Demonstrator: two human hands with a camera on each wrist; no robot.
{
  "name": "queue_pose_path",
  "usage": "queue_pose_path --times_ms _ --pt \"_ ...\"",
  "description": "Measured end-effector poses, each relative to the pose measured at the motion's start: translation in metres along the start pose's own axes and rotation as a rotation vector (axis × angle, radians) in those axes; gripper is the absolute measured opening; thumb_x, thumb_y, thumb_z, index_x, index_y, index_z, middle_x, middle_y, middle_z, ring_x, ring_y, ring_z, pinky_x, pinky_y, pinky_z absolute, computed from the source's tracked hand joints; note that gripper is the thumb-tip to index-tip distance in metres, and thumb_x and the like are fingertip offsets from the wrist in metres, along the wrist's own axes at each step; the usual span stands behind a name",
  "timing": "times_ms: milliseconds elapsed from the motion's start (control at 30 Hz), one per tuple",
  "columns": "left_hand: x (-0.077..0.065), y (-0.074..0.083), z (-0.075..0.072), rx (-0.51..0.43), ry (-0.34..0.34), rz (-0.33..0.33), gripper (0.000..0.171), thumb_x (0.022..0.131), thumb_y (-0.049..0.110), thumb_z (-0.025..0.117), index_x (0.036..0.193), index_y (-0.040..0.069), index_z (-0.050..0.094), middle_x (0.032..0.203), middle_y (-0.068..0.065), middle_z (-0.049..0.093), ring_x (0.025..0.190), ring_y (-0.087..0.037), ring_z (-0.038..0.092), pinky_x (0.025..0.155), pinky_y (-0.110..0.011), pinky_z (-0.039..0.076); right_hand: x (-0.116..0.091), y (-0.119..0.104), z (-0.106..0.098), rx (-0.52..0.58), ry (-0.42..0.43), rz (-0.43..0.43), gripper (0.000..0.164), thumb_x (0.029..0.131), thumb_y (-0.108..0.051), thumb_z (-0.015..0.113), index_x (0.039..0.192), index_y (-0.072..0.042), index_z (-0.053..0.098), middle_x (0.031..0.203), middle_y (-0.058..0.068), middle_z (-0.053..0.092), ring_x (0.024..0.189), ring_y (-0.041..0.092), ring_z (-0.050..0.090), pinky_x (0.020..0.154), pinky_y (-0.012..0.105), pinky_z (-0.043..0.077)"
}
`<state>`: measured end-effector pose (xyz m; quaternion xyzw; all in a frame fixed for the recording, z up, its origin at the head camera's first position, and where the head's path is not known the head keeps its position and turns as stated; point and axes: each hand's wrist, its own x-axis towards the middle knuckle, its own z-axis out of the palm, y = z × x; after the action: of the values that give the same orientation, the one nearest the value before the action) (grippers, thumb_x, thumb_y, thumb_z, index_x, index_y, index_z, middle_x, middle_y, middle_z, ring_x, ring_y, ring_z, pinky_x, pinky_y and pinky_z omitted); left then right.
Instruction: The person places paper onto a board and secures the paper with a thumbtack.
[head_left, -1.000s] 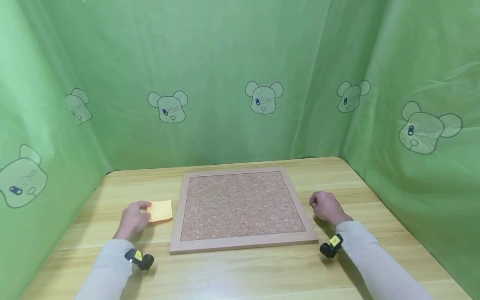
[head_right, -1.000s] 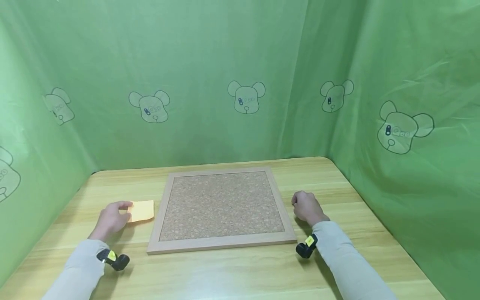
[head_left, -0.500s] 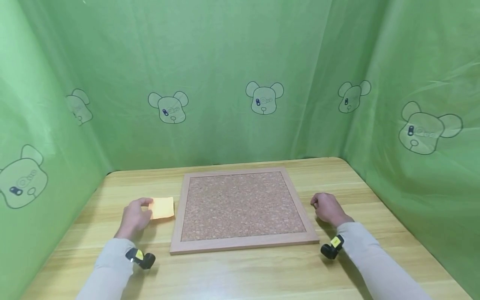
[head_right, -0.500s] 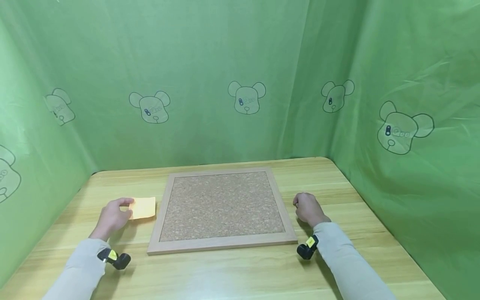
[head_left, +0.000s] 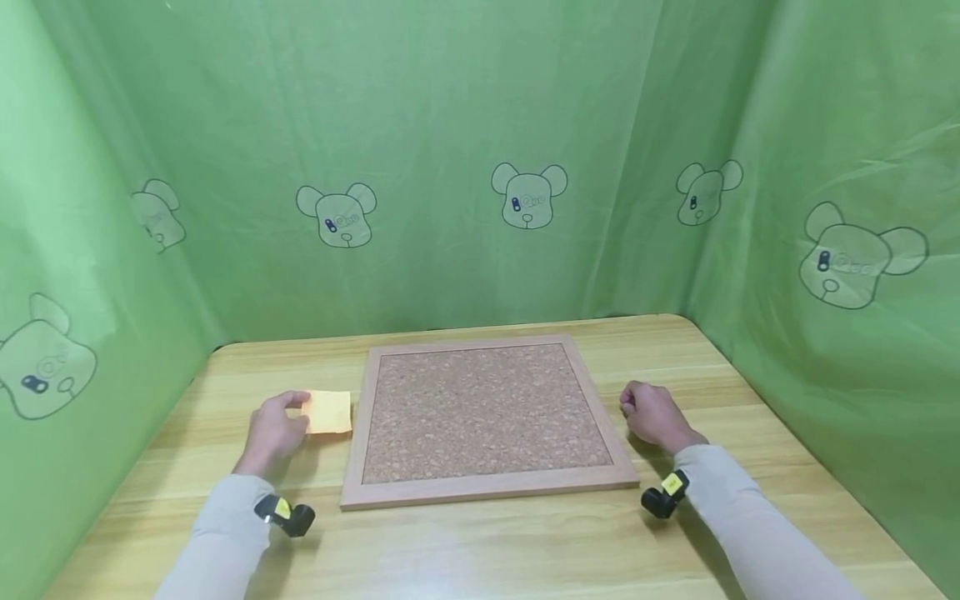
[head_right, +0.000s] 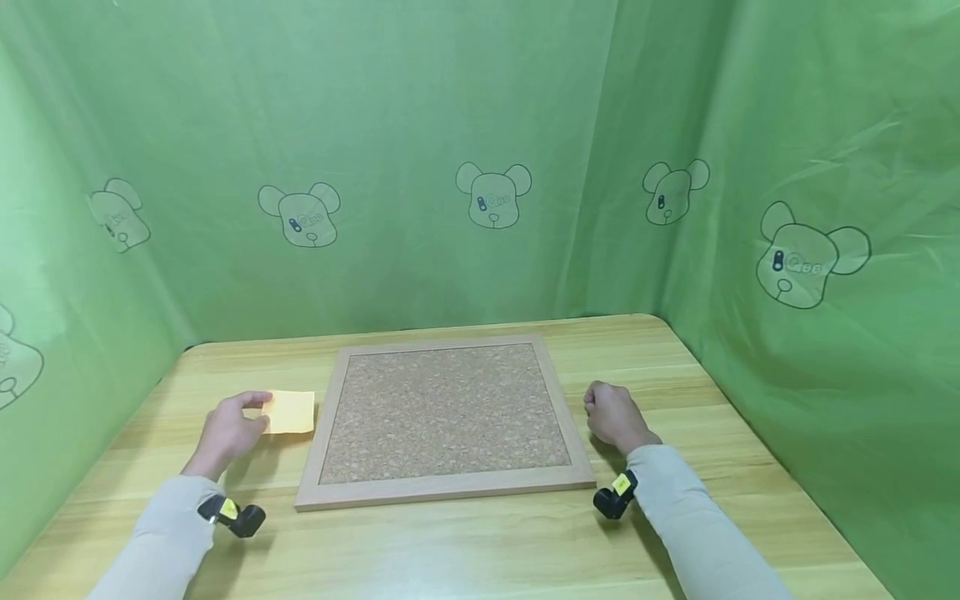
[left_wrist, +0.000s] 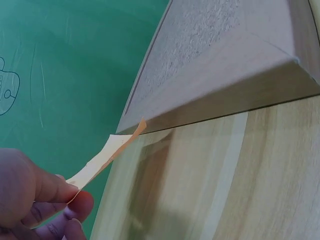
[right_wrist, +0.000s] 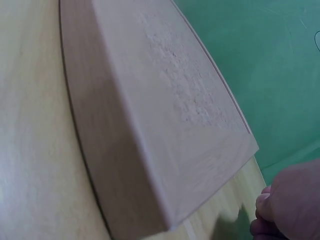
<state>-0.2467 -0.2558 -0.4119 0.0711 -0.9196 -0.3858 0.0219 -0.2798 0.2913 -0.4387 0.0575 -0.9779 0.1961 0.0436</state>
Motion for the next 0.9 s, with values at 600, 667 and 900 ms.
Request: queue_pose_path --times_ms 600,667,900 --pt "-0.001 0.013 0.007 -0.019 0.009 0.025 0.043 0.084 0.002 0.052 0.127 0.003 0.048 0.127 -0.022 0.046 0.081 -0.024 0.056 0.065 -0.03 0.045 0.003 -0.008 0.002 0.035 0.046 -0.014 0.005 0.082 -0.002 0.056 0.087 -0.002 0.058 0.075 0.007 0.058 0.07 0.024 0.055 0.064 0.039 0.047" --pt "-0.001 0.014 0.007 -0.015 0.009 0.027 0.043 0.084 0.002 0.052 0.127 0.003 0.049 0.127 -0.022 0.047 0.079 -0.023 0.056 0.065 -0.03 0.045 0.004 -0.009 0.002 0.04 0.041 -0.012 0.006 0.082 -0.001 0.056 0.087 -0.002 0.058 0.075 0.007 0.058 0.07 0.024 0.055 0.064 0.039 0.047" --pt "0.002 0.015 0.01 0.006 0.008 0.044 0.042 0.084 0.002 0.053 0.126 0.003 0.05 0.126 -0.023 0.048 0.089 -0.028 0.057 0.074 -0.038 0.046 0.005 -0.014 0.002 0.04 0.039 0.0 0.005 0.081 -0.002 0.057 0.086 -0.002 0.058 0.073 0.006 0.057 0.068 0.022 0.053 0.061 0.035 0.046"
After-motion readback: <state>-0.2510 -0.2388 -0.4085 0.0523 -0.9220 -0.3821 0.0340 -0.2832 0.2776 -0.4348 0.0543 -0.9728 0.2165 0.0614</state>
